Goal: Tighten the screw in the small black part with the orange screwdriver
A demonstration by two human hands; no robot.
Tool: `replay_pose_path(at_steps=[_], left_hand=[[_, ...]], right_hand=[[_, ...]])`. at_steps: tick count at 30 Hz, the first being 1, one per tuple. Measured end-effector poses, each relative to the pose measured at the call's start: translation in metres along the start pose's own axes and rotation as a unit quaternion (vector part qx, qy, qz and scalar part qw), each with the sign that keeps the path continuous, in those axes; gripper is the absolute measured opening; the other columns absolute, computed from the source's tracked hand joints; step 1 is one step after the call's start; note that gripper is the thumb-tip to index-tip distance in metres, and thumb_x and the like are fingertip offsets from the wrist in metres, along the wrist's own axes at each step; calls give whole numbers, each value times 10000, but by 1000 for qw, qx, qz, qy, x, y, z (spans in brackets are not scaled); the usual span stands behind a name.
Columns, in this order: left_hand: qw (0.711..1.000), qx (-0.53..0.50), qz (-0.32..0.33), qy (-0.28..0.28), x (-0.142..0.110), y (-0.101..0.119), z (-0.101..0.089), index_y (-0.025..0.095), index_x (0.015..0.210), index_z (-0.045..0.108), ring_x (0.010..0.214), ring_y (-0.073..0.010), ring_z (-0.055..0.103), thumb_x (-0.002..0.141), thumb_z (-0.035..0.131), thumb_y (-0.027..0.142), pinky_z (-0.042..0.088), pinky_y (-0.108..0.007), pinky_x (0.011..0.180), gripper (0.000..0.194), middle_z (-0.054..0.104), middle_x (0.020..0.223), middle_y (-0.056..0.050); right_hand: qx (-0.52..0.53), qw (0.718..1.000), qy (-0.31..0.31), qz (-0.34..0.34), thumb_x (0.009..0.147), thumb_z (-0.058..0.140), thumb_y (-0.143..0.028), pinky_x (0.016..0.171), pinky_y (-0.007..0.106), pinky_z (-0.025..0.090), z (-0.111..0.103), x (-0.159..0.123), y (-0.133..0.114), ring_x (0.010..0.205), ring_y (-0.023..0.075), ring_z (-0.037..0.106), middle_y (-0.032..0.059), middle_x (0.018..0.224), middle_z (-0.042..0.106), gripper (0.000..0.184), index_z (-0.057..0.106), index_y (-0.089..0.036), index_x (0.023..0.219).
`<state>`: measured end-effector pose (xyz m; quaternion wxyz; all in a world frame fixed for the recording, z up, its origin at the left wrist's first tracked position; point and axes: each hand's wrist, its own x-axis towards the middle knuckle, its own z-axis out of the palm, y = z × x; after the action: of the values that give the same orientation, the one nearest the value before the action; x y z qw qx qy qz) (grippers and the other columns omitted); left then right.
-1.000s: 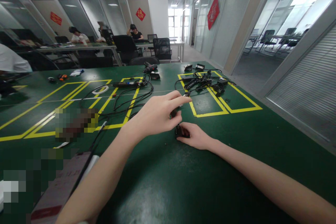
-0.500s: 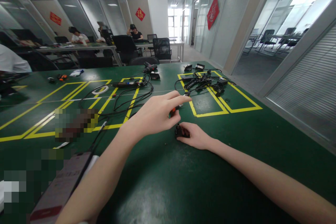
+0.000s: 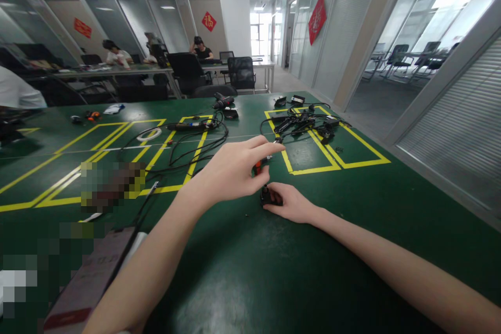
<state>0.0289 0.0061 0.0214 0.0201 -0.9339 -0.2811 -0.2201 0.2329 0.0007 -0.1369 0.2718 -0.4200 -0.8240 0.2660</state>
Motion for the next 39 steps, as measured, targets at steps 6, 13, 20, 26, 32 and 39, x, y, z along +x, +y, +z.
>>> replay_pose_path(at_steps=[6,13,20,26,32,39], left_hand=[[1000,-4,-6,0,0,1,0,240,1353,608,852,-156,662,892,506,105,484,-262,722,491,673,1147,-50],[1000,-5,4,-11,1,2,-2,225,1352,608,891,-167,666,843,527,84,486,-261,730,534,670,1133,-51],[1000,-6,15,2,2,1,-1,205,1321,628,967,-203,663,888,515,114,503,-289,784,457,682,1087,-72],[1000,-12,7,8,1,2,-1,229,1341,617,881,-152,669,914,491,114,513,-260,767,459,640,1242,-76],[1000,-9,9,-6,0,3,-1,226,1359,601,803,-133,649,853,511,94,482,-242,697,531,647,1207,-61],[1000,4,3,1,1,2,0,221,1341,613,837,-159,661,914,513,142,456,-253,677,445,678,1096,-53]], right_hand=[[-8,1000,4,-3,826,757,-211,631,264,340,-1,0,1,681,145,498,-31,771,550,209,556,-187,878],[-5,1000,0,-4,832,748,-205,642,266,357,-1,0,0,700,153,516,-19,807,580,192,582,-182,924],[0,1000,0,-5,827,750,-201,649,269,366,-2,0,-1,710,160,527,-14,812,586,196,586,-183,933],[-5,1000,4,-5,826,751,-210,638,266,343,-1,0,-1,686,148,499,-29,774,549,201,559,-186,878],[-5,1000,1,-3,827,745,-201,630,262,335,-1,0,-1,679,143,489,-36,772,543,191,570,-184,901],[-5,1000,1,-6,831,749,-208,635,265,346,-1,0,0,690,150,507,-26,785,564,205,551,-190,883]])
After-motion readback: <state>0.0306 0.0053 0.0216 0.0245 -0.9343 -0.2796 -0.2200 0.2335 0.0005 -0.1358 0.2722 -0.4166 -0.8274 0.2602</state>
